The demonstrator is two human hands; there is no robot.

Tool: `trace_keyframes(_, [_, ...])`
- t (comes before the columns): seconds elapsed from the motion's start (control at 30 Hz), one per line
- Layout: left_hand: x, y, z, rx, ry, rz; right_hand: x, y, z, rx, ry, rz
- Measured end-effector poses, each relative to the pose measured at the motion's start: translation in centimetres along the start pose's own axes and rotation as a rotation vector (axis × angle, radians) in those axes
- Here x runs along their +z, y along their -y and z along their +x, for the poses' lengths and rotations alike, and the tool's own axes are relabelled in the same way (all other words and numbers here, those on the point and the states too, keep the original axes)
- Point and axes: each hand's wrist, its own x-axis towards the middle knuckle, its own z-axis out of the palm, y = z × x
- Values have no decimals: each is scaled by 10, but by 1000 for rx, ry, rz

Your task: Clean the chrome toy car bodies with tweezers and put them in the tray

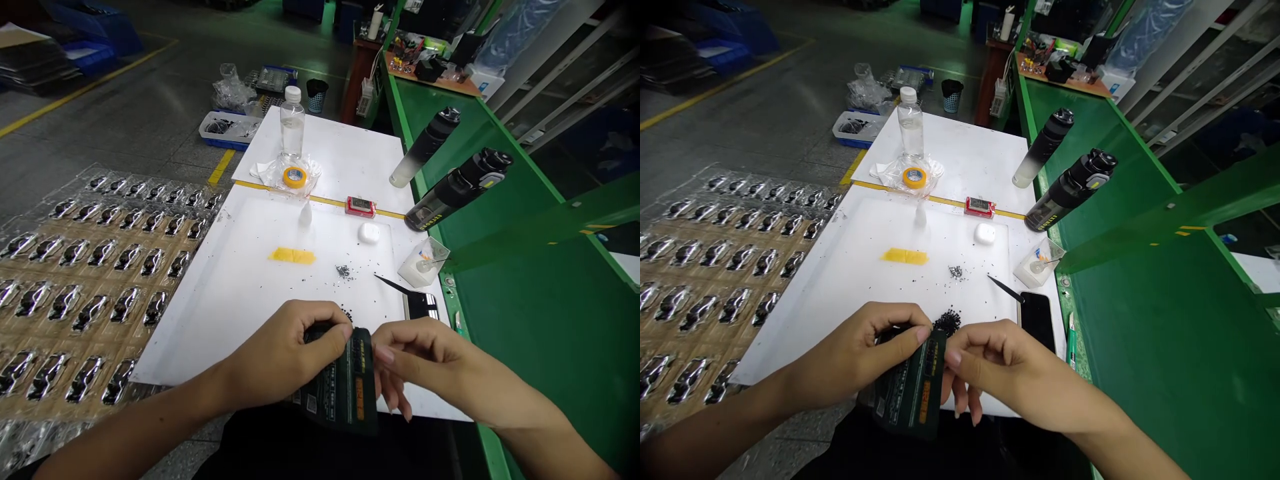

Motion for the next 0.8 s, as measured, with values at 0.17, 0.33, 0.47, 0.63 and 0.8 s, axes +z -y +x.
trace_keyframes(0.17, [-2,-1,3,45,-50,57,2,-11,-4,9,13,60])
trace_keyframes(0.33, [2,2,1,53,-84,86,7,-12,-3,10,-29,57])
trace_keyframes(0.47, [9,6,-4,50,-112,134,18,-7,-9,57,-241,-196])
trace_keyframes(0.63, [23,17,-12,97,-218,95,31,-6,-8,-49,-298,-339])
trace_keyframes(0.8, [41,35,-23,95,-363,-17,34,-17,-1,76,-262,-169])
